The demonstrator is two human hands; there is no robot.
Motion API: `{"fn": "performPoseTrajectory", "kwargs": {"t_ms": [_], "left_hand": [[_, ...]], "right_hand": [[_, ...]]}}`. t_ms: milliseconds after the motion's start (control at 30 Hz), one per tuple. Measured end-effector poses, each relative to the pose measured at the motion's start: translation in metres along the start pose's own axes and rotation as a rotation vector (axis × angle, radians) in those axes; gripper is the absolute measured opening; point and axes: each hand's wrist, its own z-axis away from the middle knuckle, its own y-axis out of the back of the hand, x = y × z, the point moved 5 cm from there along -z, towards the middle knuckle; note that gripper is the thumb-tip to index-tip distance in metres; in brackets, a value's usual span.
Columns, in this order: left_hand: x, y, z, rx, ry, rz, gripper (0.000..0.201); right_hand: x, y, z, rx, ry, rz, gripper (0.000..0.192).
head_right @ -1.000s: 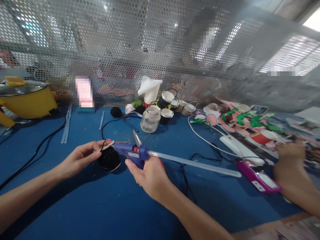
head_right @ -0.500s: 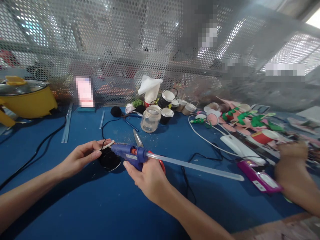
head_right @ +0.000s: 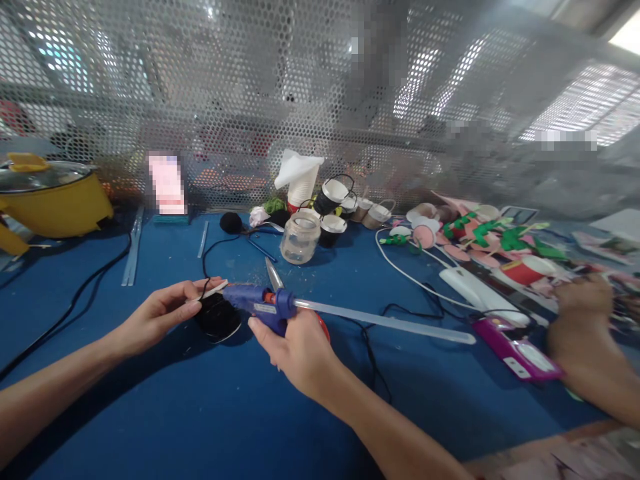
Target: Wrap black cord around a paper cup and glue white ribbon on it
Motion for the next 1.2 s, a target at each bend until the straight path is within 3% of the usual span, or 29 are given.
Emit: {"fn": "performPoseTrajectory", "kwargs": {"t_ms": [333,633,967,1200], "left_hand": [[-0.001,0.000,0.000,0.002,0.004,0.011,0.020],[0.000,0.000,-0.001,-0.001,0.015,0.015,0.022],[0.000,-0.001,0.000,-0.018,0.003,-0.012,0.019],[-0.001,-0.001,0.000,-0.018,0.002,0.009,0.020]], "right_hand": [[0.000,0.005,-0.009,-0.015,0.053,-0.023,0.038],[0.001,0.003,-0.002,-0.007,-0.043,-0.014,0.030],[-0.001,-0.008,0.004,-0.022,0.029,0.005,0.031],[0.000,-0.002,0.000,-0.043,0.014,0.008,0.032]]}}
